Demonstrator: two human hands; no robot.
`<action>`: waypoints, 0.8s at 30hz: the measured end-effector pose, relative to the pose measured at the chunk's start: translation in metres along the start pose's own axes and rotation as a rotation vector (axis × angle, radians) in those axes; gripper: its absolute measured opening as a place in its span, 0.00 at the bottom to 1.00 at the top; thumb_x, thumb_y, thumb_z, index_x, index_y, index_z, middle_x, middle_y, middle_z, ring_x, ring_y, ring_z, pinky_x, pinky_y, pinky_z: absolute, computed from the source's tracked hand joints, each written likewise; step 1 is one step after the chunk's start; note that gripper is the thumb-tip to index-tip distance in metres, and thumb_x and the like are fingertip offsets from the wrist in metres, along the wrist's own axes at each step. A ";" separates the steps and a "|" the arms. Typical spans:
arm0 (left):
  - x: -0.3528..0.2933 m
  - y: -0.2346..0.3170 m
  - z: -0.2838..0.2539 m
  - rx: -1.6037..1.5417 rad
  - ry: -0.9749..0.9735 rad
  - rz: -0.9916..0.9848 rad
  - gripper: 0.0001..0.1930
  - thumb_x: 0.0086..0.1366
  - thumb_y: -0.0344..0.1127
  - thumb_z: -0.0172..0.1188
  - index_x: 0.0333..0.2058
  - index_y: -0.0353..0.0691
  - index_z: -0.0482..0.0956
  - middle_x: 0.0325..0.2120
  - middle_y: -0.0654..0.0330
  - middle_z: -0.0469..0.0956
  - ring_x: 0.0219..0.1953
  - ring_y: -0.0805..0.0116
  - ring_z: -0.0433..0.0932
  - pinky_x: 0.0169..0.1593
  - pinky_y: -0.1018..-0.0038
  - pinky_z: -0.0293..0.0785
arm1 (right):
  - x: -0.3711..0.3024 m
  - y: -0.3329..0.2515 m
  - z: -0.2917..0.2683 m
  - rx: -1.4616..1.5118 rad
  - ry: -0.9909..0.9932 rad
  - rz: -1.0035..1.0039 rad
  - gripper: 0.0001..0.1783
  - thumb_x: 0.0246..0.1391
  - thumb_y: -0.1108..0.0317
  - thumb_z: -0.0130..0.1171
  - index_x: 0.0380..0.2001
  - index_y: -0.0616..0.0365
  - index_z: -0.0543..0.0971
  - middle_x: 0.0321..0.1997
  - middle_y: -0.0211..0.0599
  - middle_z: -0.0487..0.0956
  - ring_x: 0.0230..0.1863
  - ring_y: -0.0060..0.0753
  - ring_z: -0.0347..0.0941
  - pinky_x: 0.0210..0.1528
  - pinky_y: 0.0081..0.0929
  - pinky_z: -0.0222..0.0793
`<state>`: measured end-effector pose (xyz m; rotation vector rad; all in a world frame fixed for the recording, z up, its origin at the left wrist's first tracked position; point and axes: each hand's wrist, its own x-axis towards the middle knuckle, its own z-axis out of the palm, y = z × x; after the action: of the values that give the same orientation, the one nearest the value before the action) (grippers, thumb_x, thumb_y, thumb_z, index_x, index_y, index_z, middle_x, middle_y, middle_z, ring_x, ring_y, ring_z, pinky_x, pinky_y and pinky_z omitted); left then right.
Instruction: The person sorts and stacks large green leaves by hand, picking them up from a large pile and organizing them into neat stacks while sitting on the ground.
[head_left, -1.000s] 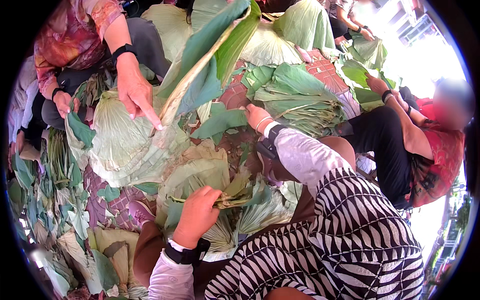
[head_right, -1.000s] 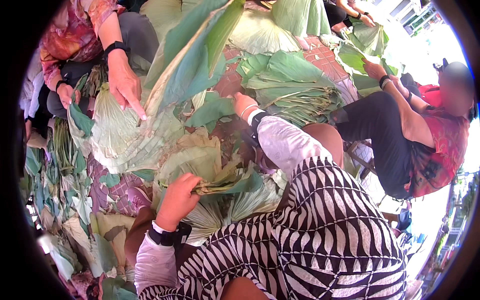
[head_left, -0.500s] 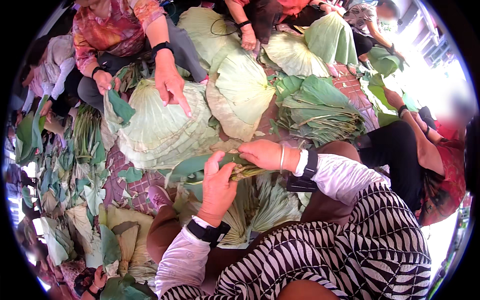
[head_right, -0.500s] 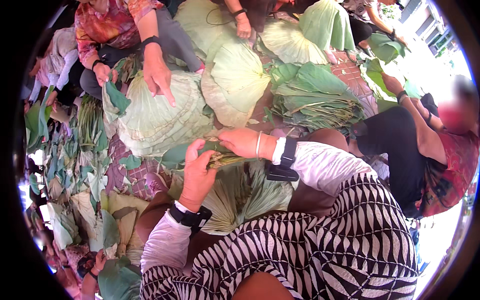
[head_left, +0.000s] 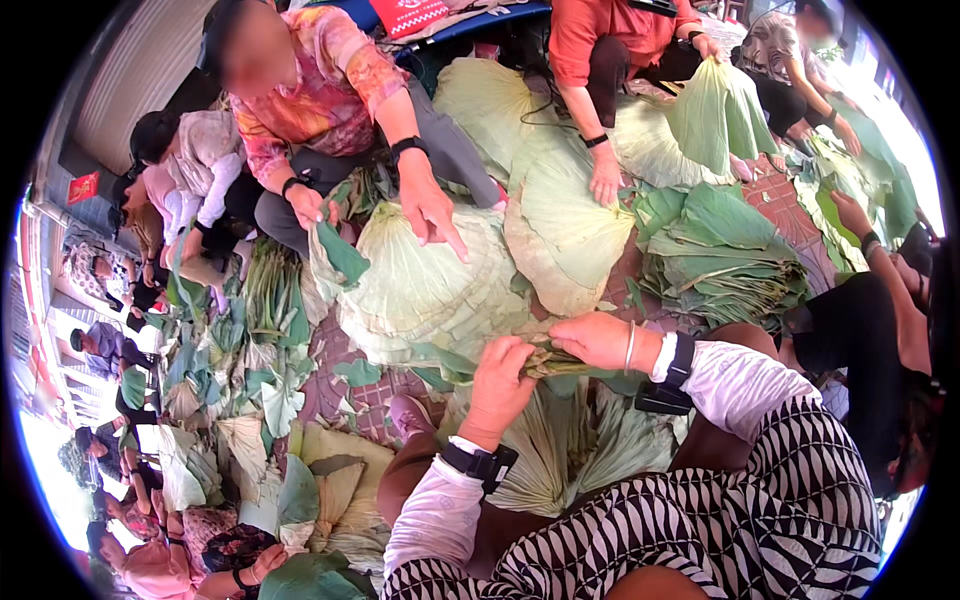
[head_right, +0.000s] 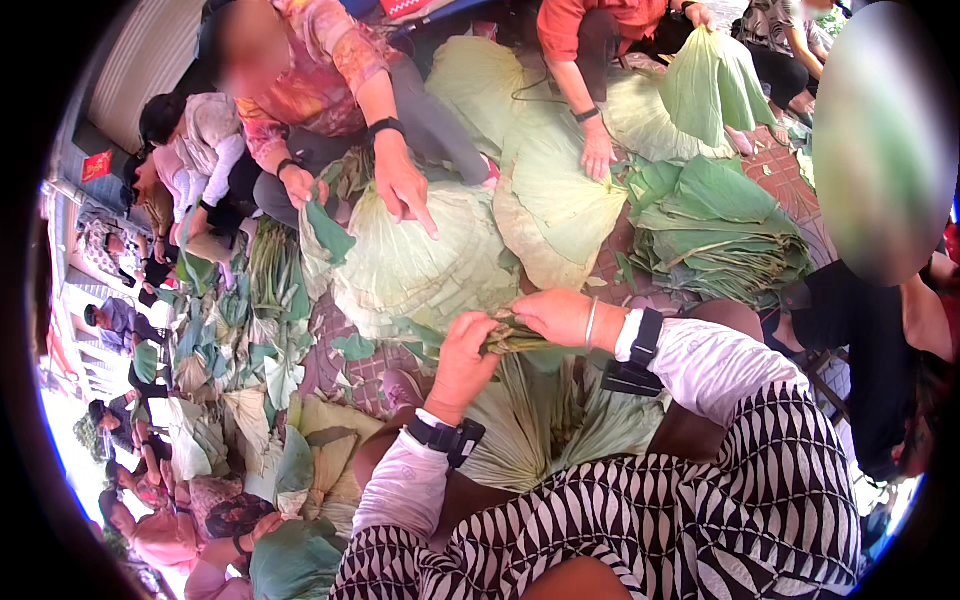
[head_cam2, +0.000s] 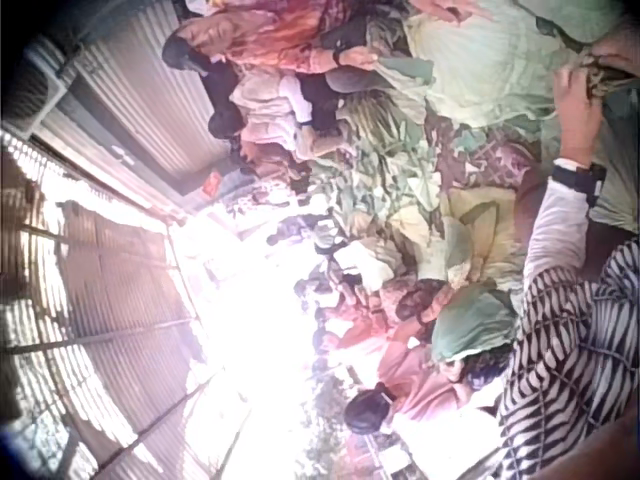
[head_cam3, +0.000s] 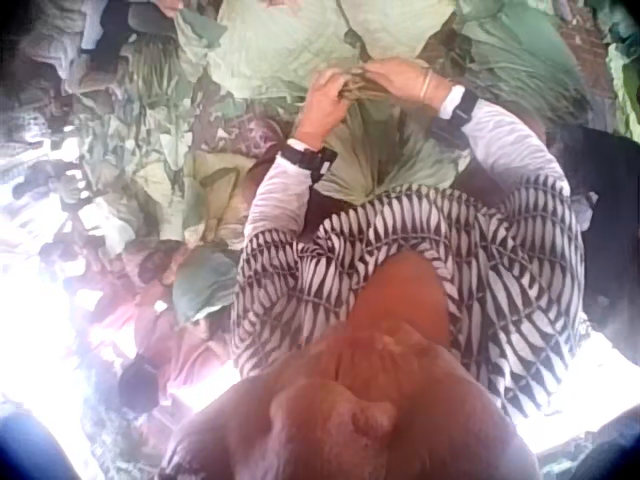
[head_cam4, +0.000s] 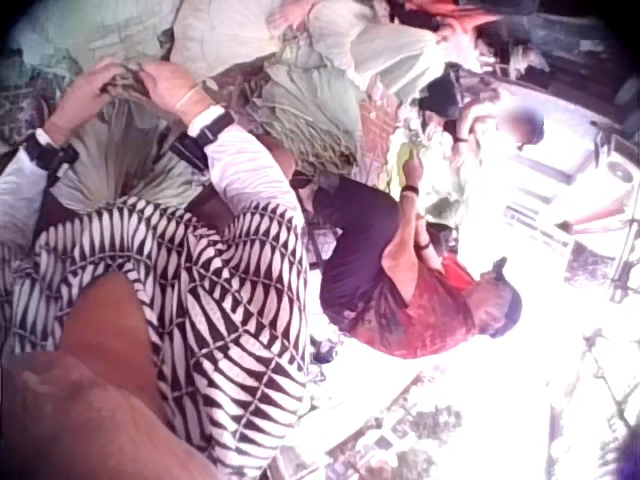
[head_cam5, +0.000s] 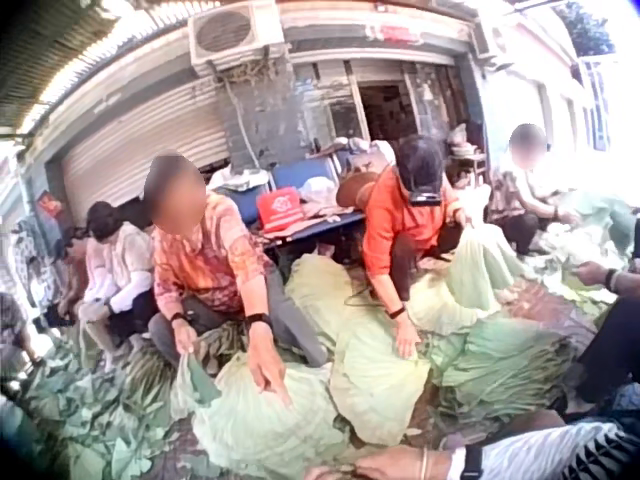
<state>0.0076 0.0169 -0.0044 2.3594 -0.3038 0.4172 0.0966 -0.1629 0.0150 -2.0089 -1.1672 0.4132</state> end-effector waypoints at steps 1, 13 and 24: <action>-0.001 0.002 0.000 -0.052 0.003 0.012 0.19 0.38 0.23 0.58 0.35 0.39 0.71 0.33 0.57 0.69 0.38 0.54 0.68 0.40 0.66 0.66 | -0.002 0.000 -0.001 -0.024 0.001 -0.009 0.07 0.50 0.67 0.47 0.28 0.60 0.68 0.24 0.50 0.70 0.29 0.54 0.68 0.31 0.41 0.63; -0.003 0.001 -0.082 -0.298 0.348 -0.348 0.31 0.48 0.23 0.59 0.52 0.39 0.59 0.33 0.59 0.72 0.33 0.74 0.71 0.38 0.78 0.68 | 0.010 -0.008 -0.040 0.235 0.501 0.154 0.13 0.50 0.71 0.50 0.40 0.60 0.71 0.30 0.42 0.75 0.31 0.32 0.72 0.36 0.24 0.68; -0.015 -0.016 -0.102 -0.400 0.815 -0.689 0.20 0.52 0.24 0.57 0.44 0.30 0.63 0.36 0.55 0.71 0.34 0.68 0.70 0.40 0.74 0.68 | -0.009 0.059 -0.051 0.315 0.470 0.381 0.13 0.48 0.68 0.51 0.37 0.63 0.71 0.24 0.34 0.74 0.23 0.25 0.70 0.26 0.23 0.67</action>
<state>-0.0229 0.1007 0.0509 1.5905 0.7166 0.8221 0.1577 -0.2111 0.0030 -1.9022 -0.4038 0.2666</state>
